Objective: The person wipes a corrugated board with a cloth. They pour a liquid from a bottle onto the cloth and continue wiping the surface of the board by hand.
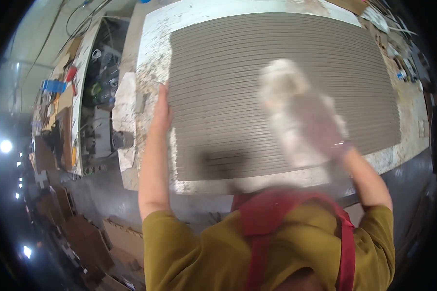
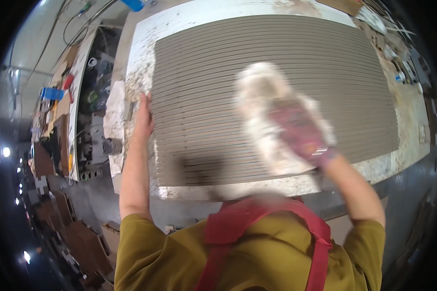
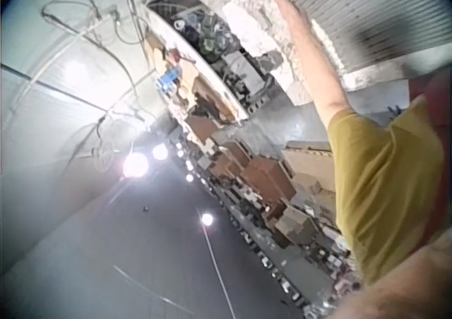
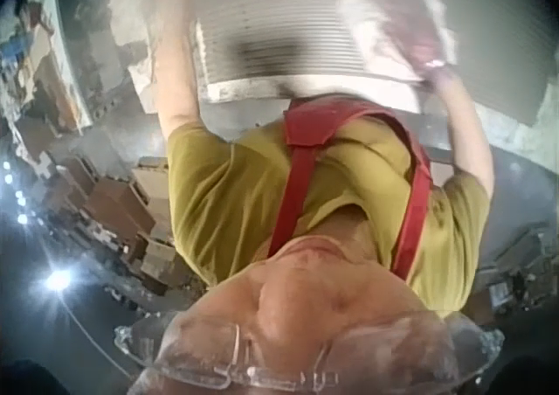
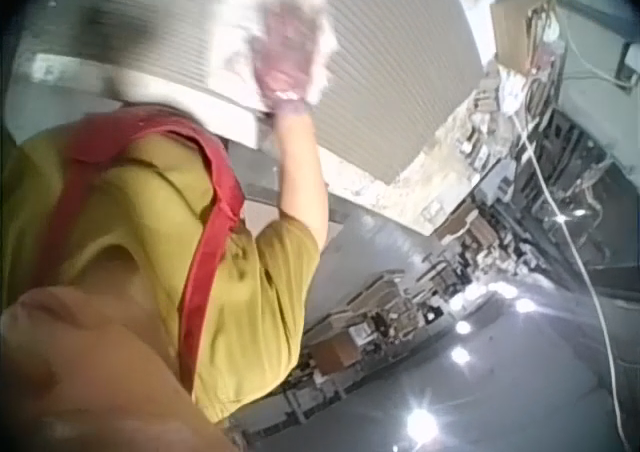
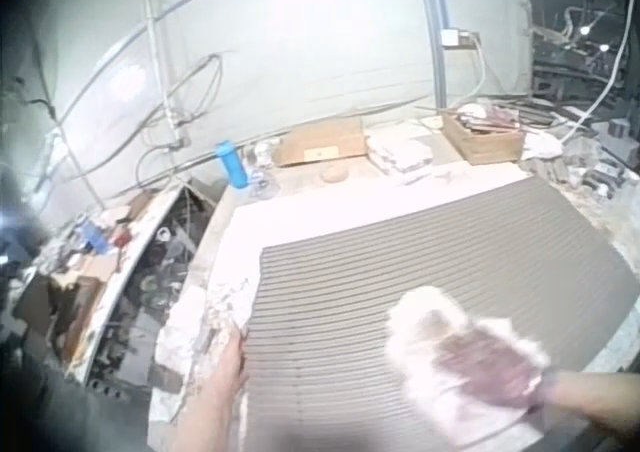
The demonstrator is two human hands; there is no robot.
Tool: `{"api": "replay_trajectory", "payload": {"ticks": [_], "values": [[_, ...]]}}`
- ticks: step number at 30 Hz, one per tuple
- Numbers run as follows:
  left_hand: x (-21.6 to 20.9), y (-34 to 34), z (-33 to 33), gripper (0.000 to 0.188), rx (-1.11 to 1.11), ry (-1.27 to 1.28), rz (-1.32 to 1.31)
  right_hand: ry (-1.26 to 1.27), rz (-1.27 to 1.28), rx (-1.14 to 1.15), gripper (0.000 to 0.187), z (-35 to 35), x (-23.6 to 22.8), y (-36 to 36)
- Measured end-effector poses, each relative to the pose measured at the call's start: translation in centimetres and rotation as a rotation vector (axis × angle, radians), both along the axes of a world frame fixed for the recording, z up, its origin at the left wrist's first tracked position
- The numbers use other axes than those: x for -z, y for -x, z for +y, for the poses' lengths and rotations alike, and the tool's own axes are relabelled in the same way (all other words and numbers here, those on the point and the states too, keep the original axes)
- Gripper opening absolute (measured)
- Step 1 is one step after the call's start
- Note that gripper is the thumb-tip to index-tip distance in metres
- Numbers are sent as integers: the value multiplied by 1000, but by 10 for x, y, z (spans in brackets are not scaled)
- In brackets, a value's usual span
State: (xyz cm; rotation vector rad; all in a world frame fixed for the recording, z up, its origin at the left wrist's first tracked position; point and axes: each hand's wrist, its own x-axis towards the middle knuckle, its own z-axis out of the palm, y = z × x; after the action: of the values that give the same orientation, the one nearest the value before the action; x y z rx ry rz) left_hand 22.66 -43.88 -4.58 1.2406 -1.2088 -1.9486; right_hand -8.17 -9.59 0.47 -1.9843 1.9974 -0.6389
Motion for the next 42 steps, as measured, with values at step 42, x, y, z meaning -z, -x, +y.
{"api": "replay_trajectory", "payload": {"ticks": [42], "values": [[11,50,-74,81,-15,208,355,293,412,160,31,-113,19,83]]}}
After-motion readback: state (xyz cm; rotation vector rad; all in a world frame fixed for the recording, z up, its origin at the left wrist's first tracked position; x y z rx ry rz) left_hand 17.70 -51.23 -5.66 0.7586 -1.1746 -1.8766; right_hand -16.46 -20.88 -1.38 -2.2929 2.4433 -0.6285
